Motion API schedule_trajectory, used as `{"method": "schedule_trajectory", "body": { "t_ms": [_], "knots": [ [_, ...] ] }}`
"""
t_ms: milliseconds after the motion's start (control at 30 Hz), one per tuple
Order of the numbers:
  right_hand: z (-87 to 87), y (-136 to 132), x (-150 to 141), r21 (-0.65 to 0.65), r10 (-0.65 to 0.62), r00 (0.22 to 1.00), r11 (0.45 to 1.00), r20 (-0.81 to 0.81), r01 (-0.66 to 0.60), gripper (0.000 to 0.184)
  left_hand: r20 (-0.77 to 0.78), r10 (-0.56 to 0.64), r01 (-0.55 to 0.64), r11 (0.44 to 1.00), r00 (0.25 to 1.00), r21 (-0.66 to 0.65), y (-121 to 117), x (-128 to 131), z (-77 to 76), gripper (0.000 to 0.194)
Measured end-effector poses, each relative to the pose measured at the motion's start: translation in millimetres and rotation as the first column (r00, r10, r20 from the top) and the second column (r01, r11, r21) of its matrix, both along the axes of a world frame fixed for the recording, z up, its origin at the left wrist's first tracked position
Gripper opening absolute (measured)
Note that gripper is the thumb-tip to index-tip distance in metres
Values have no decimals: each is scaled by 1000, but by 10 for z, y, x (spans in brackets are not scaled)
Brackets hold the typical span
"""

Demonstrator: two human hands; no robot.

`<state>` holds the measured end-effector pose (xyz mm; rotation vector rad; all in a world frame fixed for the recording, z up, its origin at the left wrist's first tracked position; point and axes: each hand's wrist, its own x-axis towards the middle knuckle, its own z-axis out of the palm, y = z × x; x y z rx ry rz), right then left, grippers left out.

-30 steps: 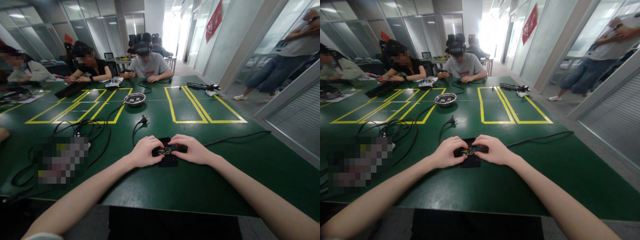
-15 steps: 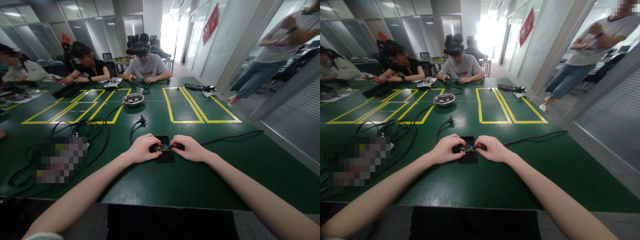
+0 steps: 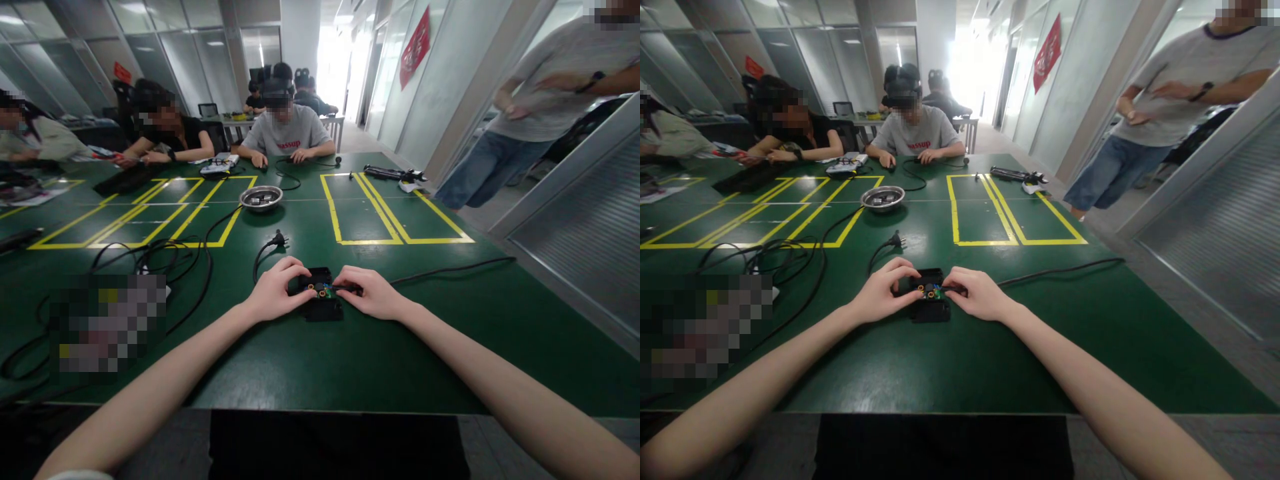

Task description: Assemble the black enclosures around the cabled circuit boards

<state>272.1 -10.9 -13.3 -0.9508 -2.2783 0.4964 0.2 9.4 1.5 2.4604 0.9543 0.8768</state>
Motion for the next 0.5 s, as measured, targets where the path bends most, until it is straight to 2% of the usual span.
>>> {"method": "schedule_trajectory", "body": {
  "t_ms": [67,133,233,333,500],
  "knots": [
    [-7,1,0,8,-5,1000,1000,-2,5,6,-32,-15,15,999,999,-29,23,-61,17,21],
    [-12,2,0,14,-11,1000,1000,-5,11,6,-72,-81,75,994,994,-76,51,-121,23,19],
    [-11,1,0,18,-17,1000,1000,-12,17,6,-87,-97,88,992,992,-95,78,-162,17,15],
    [9,-8,-6,44,-28,999,999,-32,29,7,-72,-62,56,994,995,-90,67,-133,14,9],
    [82,-51,-7,137,-53,991,988,-126,71,11,66,15,-9,996,998,-90,-4,-52,62,12]
  ]
}}
